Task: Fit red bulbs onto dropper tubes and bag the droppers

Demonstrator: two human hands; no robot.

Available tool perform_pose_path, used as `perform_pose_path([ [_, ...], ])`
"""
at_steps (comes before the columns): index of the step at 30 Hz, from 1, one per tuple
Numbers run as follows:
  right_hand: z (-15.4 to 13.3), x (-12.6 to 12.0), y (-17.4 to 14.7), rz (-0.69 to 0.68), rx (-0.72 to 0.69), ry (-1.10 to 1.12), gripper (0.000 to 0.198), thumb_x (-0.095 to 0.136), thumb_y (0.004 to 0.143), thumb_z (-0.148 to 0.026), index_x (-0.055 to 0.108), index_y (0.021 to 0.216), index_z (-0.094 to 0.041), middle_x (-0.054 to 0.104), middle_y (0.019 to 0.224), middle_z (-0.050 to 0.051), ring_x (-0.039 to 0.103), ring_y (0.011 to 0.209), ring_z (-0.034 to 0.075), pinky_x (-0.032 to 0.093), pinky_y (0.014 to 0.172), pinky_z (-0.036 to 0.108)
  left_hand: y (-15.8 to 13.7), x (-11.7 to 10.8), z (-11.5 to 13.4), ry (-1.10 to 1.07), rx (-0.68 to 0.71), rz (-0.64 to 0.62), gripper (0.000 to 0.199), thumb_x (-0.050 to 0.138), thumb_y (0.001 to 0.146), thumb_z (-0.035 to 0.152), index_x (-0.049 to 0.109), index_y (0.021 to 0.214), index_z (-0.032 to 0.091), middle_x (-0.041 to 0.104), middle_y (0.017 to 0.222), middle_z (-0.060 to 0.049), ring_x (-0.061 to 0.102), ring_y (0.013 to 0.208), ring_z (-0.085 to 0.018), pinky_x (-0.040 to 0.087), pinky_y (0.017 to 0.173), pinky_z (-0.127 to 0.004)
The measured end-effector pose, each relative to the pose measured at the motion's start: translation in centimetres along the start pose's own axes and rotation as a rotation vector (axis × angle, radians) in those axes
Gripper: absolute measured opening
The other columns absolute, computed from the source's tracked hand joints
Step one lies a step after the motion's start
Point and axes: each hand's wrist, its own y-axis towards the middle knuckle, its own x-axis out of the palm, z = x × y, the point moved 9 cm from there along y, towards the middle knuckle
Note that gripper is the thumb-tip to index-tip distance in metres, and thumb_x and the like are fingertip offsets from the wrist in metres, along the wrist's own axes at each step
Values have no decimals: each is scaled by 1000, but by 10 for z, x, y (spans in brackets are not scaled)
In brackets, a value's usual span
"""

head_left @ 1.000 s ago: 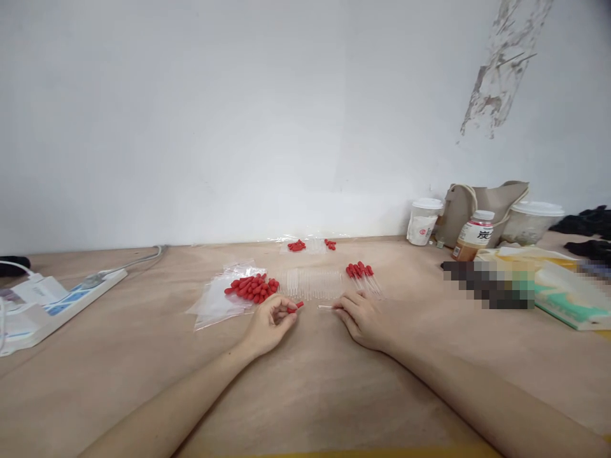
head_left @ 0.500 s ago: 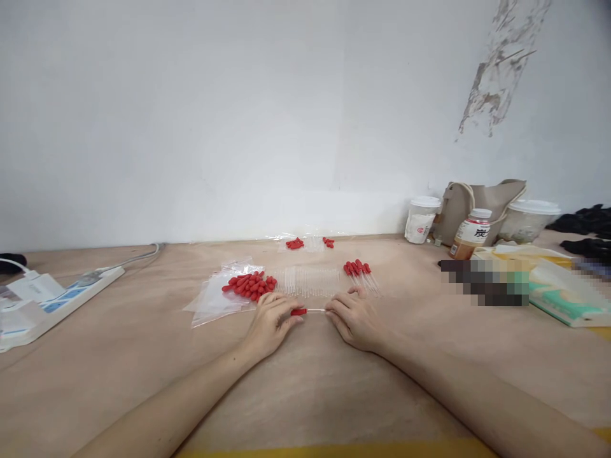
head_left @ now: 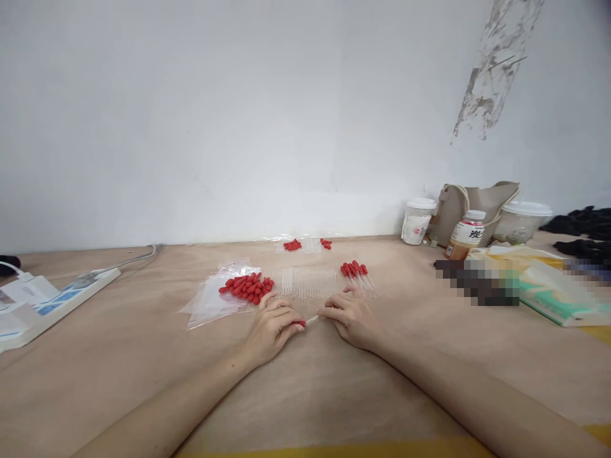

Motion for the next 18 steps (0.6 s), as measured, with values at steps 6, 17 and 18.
perform_pose_path([
  [6, -3, 0, -1, 35, -37, -44, 27, 43, 78, -9, 61, 92, -24, 59, 78, 0, 48, 68, 10, 20, 78, 34, -1, -2, 2, 30, 30, 46, 13, 50, 84, 26, 62, 82, 23, 65, 72, 2, 55, 79, -15, 19, 95, -42],
  [17, -19, -9, 5, 64, -82, -71, 23, 41, 79, -9, 62, 75, -18, 52, 63, 0, 39, 58, 8, 20, 73, 31, 0, -1, 5, 44, 63, 31, 11, 51, 83, 26, 60, 80, 20, 63, 69, 1, 54, 77, -15, 21, 94, -42],
  [18, -20, -9, 5, 61, -82, -69, 23, 41, 79, -10, 62, 74, -17, 51, 63, 0, 39, 58, 8, 20, 73, 31, 0, 0, 5, 42, 67, 20, 11, 50, 83, 26, 59, 80, 20, 63, 70, 1, 54, 78, -16, 21, 94, -42],
])
